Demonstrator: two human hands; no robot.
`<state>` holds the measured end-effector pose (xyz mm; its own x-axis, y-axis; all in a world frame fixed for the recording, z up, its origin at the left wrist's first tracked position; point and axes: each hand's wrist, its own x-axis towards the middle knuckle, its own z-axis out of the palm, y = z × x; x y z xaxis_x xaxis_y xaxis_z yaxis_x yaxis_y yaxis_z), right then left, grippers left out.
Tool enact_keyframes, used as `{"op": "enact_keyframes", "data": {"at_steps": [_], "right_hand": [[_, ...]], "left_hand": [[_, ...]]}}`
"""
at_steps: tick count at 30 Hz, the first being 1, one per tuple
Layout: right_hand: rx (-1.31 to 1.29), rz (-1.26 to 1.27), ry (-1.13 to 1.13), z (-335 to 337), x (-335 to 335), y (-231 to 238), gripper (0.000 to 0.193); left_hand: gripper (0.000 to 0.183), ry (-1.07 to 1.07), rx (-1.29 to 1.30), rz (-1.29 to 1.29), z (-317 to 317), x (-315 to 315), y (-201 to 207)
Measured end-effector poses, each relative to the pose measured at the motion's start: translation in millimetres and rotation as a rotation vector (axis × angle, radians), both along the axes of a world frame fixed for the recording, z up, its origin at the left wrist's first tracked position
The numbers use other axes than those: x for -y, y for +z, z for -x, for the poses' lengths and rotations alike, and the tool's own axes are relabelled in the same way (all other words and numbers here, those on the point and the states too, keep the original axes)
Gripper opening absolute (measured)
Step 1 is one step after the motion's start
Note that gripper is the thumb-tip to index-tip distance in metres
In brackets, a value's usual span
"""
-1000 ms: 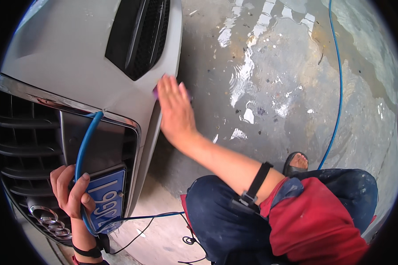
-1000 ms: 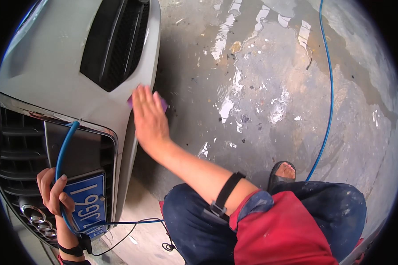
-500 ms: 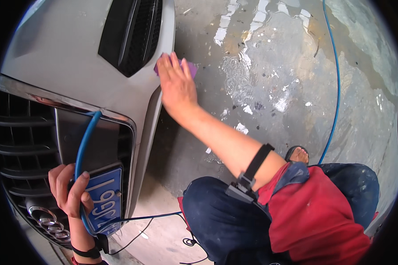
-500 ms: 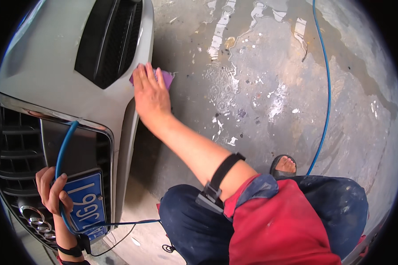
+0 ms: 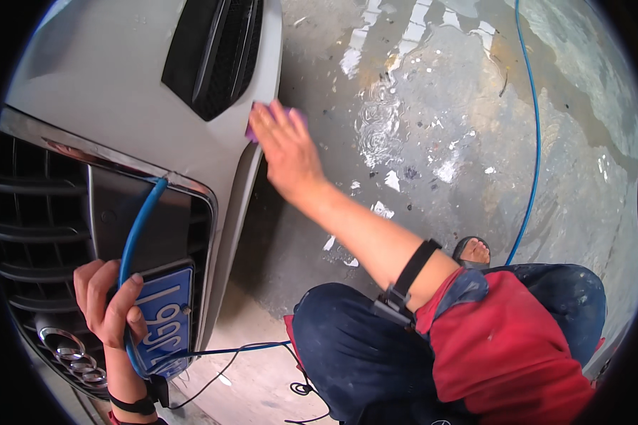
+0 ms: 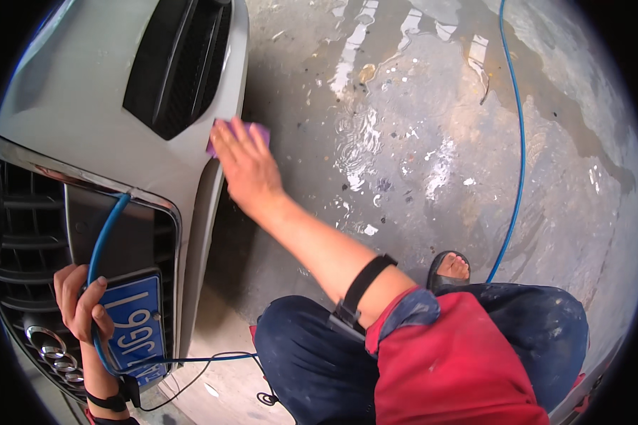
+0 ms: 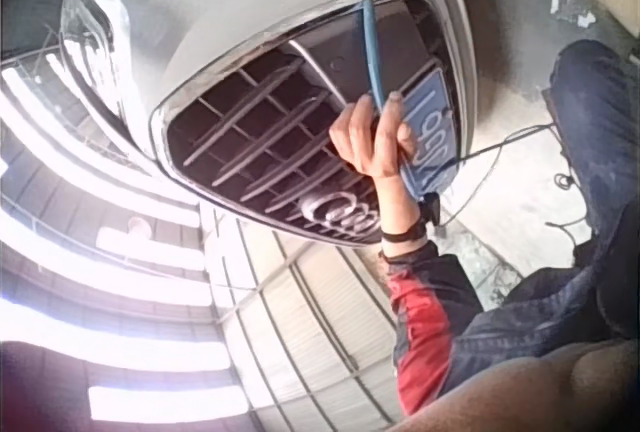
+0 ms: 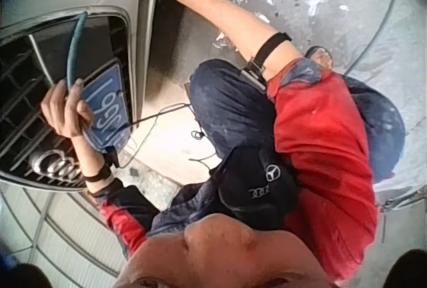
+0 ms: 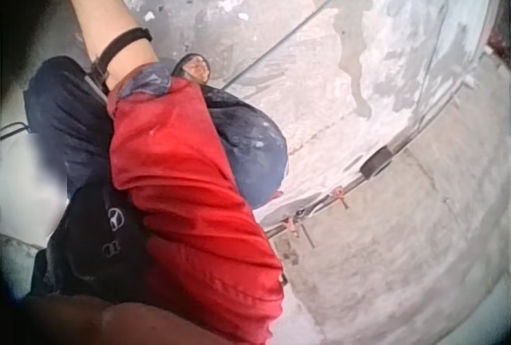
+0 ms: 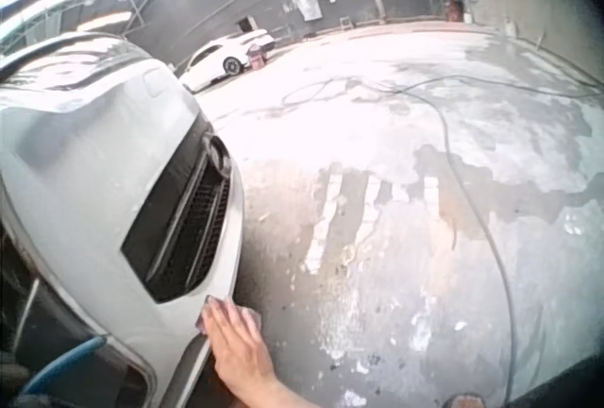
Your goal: Sanding the front bumper of a white car while using a water hose for wet-sanding.
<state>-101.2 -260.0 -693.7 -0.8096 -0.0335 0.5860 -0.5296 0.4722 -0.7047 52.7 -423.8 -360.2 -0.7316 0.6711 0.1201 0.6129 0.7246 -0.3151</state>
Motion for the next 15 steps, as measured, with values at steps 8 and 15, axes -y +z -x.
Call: {"op": "enact_keyframes", "data": {"at_steps": [8,15], "right_hand": [[0.132,0.059,-0.027,-17,6,4,0.064],[0.077,-0.108,-0.118,4,-4,4,0.063]], "left_hand": [[0.041,-0.014,-0.005,-0.016,4,-2,-4],[0.043,0.026,-0.070,-0.037,2,-3,-2]]}}
